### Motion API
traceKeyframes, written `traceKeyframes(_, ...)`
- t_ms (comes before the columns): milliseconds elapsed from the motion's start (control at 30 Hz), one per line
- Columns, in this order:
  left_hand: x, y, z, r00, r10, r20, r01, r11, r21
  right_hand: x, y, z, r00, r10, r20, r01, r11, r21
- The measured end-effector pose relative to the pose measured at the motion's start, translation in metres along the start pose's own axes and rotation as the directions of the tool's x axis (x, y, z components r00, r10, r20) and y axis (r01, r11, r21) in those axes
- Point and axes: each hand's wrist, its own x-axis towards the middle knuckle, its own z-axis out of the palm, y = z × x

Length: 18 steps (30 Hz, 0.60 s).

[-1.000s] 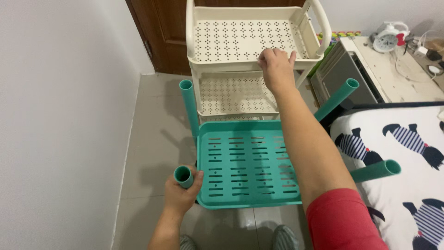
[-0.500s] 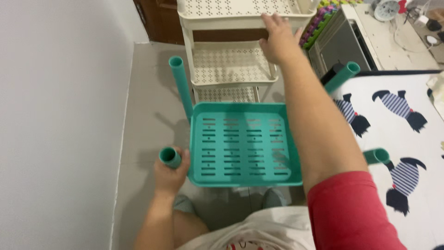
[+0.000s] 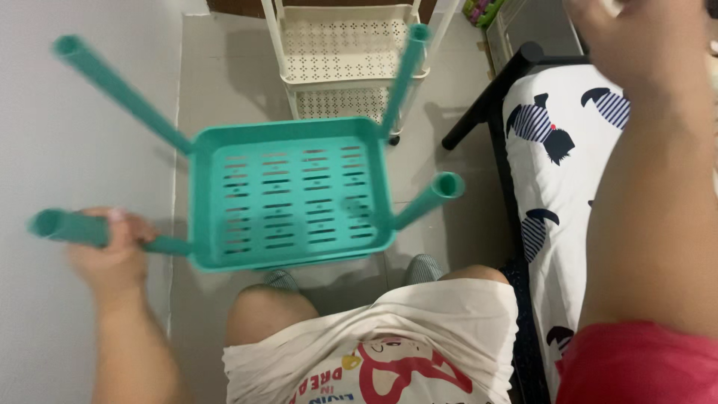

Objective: The person assembles a teal plastic rolling cart by inserting four teal poles into the basket's corner sockets, then stacks a white three-tier rolling cart beside it. The person repeatedly adjusts the poles and repositions the white cart while seated on the floor.

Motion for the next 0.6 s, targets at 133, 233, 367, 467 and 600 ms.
traceKeyframes(133,-0.015,0.001,-0.037,0.989,0.002,-0.151,-0.004,1.000,-0.011,-0.021,0.028,0.039,1.000,-0.027,0.002,0.027,1.000,0.006)
traceKeyframes(233,-0.032,0.002,-0.050,0.973,0.045,-0.228,-0.047,0.999,-0.004,-0.012,0.029,0.086,0.993,-0.119,-0.005,0.118,0.988,-0.097)
traceKeyframes(367,-0.042,0.008,-0.047,0.933,0.131,-0.336,-0.076,0.982,0.171,0.020,0.013,0.145,0.983,-0.177,-0.049,0.178,0.984,0.007)
traceKeyframes(467,-0.047,0.018,-0.035,0.900,0.146,-0.410,-0.020,0.955,0.296,0.048,0.000,0.183,0.976,-0.212,-0.057,0.212,0.977,0.001)
traceKeyframes(600,-0.050,0.025,-0.021,0.856,0.187,-0.483,0.029,0.914,0.405,0.083,-0.011,0.225,0.982,-0.190,-0.010,0.187,0.973,-0.137)
